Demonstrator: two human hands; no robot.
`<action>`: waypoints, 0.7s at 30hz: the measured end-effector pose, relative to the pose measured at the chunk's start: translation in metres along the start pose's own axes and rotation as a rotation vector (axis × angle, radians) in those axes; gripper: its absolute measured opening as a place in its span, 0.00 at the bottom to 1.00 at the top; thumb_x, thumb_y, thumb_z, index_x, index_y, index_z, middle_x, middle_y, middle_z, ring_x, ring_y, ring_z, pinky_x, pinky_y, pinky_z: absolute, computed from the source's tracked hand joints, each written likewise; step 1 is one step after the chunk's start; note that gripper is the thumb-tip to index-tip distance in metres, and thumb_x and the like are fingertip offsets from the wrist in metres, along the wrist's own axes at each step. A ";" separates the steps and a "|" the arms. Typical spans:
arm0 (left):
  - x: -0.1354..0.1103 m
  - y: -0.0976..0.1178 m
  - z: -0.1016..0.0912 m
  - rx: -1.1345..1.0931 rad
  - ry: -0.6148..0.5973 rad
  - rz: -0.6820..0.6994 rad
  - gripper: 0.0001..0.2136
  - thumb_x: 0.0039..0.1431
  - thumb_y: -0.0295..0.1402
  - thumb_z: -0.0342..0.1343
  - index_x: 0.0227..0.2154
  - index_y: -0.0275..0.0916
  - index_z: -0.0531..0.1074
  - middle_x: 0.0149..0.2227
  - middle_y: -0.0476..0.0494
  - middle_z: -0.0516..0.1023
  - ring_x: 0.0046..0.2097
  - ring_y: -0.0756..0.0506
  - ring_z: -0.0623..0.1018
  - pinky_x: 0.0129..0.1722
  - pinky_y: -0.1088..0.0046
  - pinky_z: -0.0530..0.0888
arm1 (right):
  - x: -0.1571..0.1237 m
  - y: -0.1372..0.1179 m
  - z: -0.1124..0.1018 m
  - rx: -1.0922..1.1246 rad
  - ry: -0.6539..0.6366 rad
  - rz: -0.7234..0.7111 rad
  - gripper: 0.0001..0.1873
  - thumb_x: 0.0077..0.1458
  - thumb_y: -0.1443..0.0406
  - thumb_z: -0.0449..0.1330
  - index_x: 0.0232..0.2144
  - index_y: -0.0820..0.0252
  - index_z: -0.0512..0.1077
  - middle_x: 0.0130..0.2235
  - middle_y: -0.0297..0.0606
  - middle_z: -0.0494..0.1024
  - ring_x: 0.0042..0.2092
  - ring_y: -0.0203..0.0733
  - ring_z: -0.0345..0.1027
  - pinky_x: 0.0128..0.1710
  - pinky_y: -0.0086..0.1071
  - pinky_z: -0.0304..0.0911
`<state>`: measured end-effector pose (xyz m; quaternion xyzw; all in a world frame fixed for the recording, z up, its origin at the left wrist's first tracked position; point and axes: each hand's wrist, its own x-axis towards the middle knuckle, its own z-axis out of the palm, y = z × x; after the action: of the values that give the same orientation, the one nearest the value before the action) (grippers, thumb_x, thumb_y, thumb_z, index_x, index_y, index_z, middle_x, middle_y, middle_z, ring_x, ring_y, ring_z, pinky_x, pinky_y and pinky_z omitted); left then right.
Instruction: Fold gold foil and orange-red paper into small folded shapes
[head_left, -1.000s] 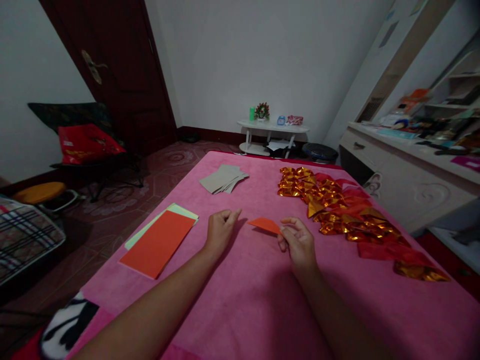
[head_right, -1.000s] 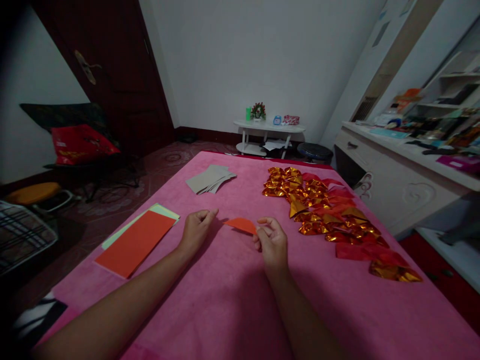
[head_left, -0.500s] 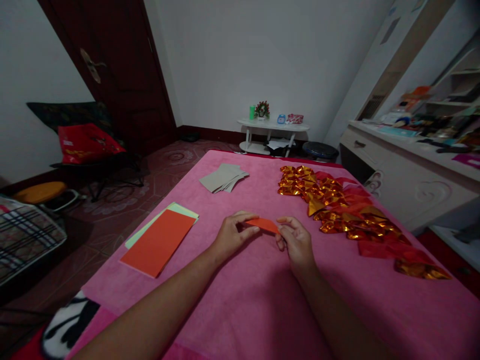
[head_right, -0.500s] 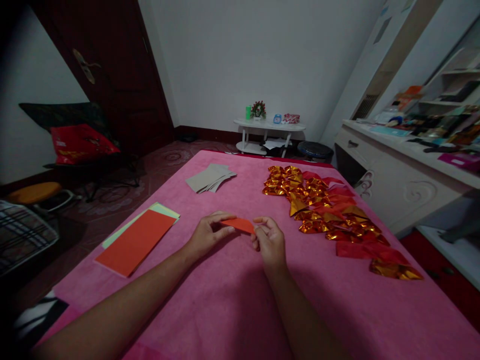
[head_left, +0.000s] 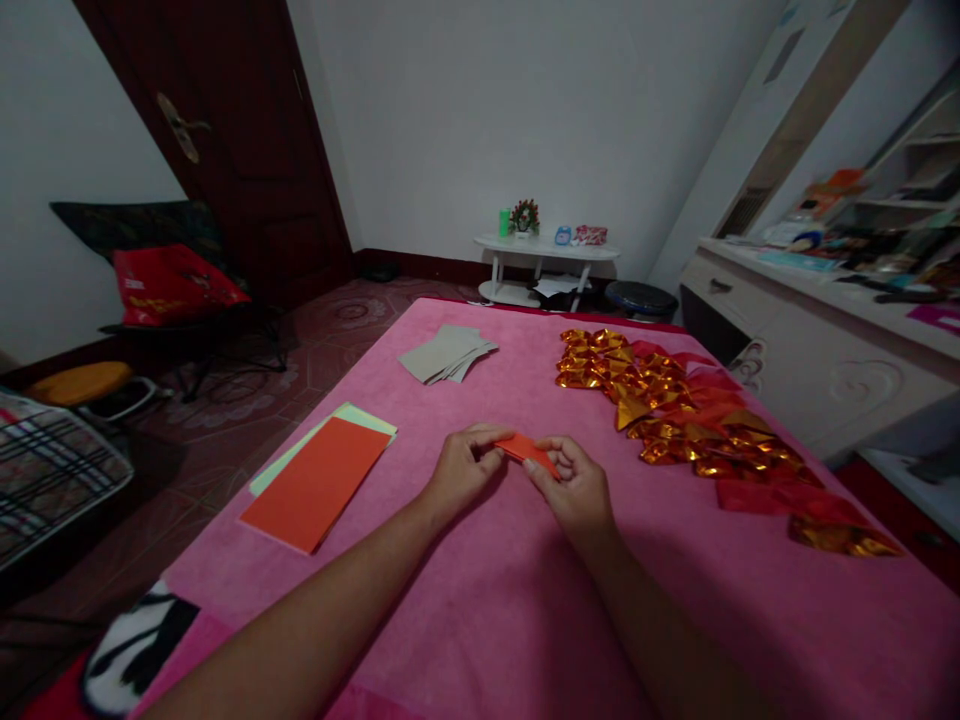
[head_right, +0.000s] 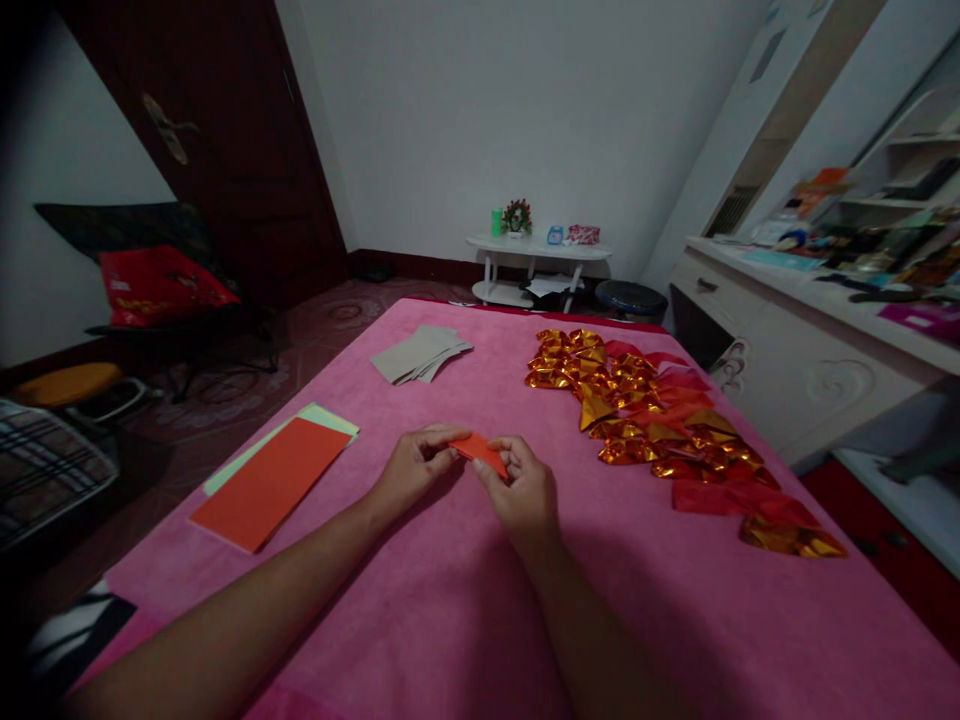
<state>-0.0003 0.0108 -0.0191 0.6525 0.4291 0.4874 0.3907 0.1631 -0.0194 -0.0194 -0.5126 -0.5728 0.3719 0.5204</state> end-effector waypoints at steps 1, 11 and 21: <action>0.000 0.000 0.000 0.003 0.008 -0.007 0.15 0.49 0.22 0.53 0.39 0.35 0.78 0.40 0.40 0.80 0.42 0.46 0.78 0.45 0.70 0.74 | 0.000 0.002 0.001 -0.035 -0.001 -0.015 0.14 0.48 0.59 0.63 0.37 0.58 0.68 0.30 0.35 0.76 0.29 0.38 0.70 0.28 0.28 0.65; -0.002 -0.001 0.002 0.077 0.019 -0.046 0.15 0.50 0.21 0.49 0.36 0.36 0.79 0.39 0.42 0.81 0.40 0.47 0.79 0.42 0.72 0.74 | -0.001 0.001 -0.001 -0.250 0.059 -0.045 0.09 0.51 0.62 0.58 0.36 0.56 0.70 0.30 0.35 0.77 0.28 0.38 0.70 0.28 0.29 0.65; -0.008 0.014 -0.002 0.641 0.052 -0.054 0.14 0.59 0.41 0.50 0.27 0.38 0.75 0.24 0.47 0.75 0.26 0.49 0.71 0.25 0.75 0.58 | 0.001 0.009 -0.006 -0.270 0.051 0.028 0.11 0.56 0.59 0.52 0.32 0.57 0.71 0.22 0.32 0.73 0.20 0.35 0.64 0.21 0.26 0.56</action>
<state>-0.0007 -0.0016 -0.0082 0.7181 0.5876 0.3335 0.1669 0.1709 -0.0175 -0.0271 -0.5953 -0.5970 0.2855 0.4557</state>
